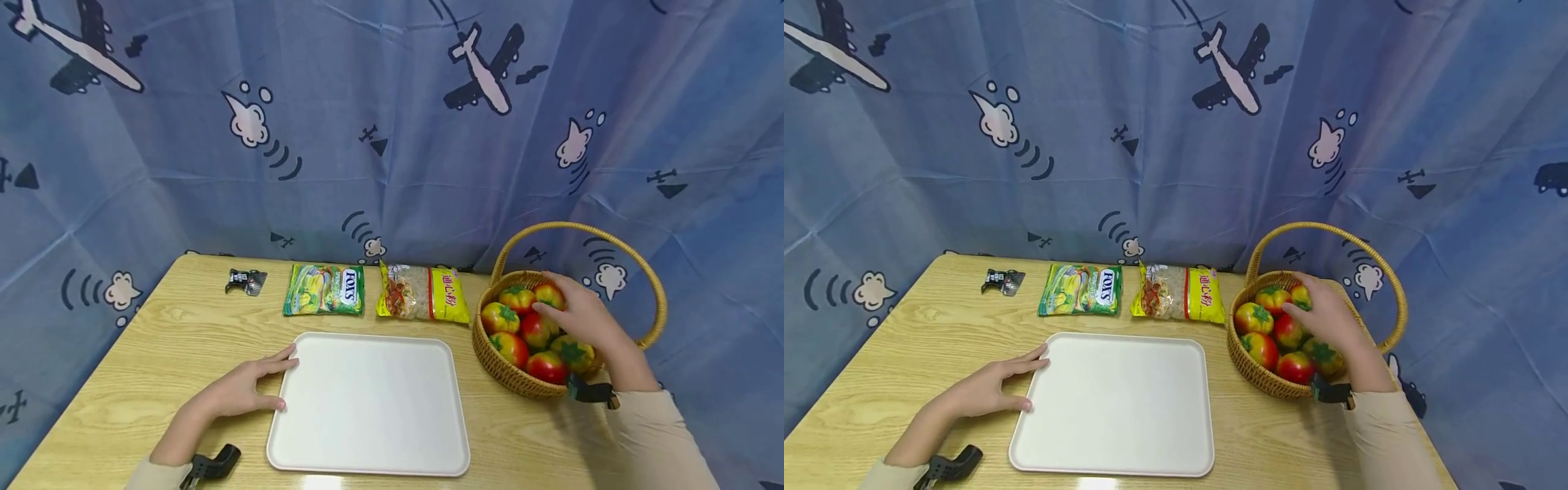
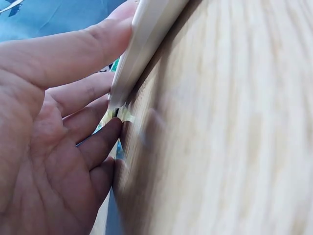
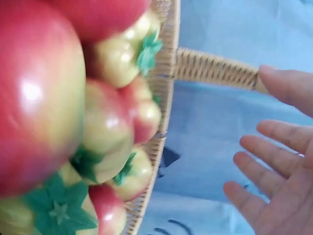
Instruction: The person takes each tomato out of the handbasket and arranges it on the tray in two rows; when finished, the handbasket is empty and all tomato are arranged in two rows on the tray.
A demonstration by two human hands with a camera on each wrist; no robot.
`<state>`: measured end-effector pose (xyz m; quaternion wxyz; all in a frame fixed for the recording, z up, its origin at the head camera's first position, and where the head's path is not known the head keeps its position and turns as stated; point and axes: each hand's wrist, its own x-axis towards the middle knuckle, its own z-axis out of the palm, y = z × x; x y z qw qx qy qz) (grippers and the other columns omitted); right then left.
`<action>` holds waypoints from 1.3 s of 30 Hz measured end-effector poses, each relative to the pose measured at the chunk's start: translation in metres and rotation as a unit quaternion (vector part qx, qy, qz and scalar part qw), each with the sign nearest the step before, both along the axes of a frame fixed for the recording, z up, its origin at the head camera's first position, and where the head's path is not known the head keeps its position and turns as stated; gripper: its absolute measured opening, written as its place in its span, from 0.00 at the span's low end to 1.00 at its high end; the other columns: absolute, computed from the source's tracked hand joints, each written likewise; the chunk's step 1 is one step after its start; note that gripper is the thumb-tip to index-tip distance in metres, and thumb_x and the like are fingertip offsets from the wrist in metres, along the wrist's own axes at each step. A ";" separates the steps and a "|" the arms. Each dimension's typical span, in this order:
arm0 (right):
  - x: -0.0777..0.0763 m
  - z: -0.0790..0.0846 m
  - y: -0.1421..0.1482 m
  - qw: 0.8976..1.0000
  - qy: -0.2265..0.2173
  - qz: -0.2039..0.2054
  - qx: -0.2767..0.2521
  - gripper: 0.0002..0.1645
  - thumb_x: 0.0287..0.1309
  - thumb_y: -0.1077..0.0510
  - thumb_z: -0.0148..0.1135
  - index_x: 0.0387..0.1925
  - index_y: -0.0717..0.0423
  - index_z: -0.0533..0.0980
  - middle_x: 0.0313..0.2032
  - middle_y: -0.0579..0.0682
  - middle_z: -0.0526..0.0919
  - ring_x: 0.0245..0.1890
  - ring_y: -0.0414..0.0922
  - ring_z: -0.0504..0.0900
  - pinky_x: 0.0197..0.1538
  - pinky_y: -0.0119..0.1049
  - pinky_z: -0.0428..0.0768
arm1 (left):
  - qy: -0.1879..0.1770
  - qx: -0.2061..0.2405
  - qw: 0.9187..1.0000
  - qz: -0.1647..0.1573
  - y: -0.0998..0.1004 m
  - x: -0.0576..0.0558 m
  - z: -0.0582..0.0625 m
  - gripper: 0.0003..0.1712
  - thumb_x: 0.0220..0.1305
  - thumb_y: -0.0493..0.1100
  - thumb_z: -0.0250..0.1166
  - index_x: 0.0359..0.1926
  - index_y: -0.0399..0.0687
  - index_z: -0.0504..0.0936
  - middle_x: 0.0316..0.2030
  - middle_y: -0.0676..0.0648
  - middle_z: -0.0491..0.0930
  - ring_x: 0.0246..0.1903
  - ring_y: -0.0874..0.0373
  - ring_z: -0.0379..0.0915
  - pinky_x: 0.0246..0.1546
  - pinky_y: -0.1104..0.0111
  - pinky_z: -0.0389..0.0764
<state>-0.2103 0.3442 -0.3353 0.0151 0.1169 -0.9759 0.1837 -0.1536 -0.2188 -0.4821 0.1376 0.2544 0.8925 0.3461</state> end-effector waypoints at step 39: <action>-0.082 -0.037 0.054 0.988 -0.147 -0.004 0.050 0.35 0.48 0.75 0.48 0.62 0.66 0.67 0.45 0.70 0.74 0.38 0.58 0.72 0.51 0.59 0.75 | -0.033 0.031 0.999 0.016 -0.003 -0.001 -0.005 0.45 0.52 0.64 0.66 0.69 0.57 0.64 0.74 0.53 0.49 0.71 0.43 0.45 0.65 0.41 0.58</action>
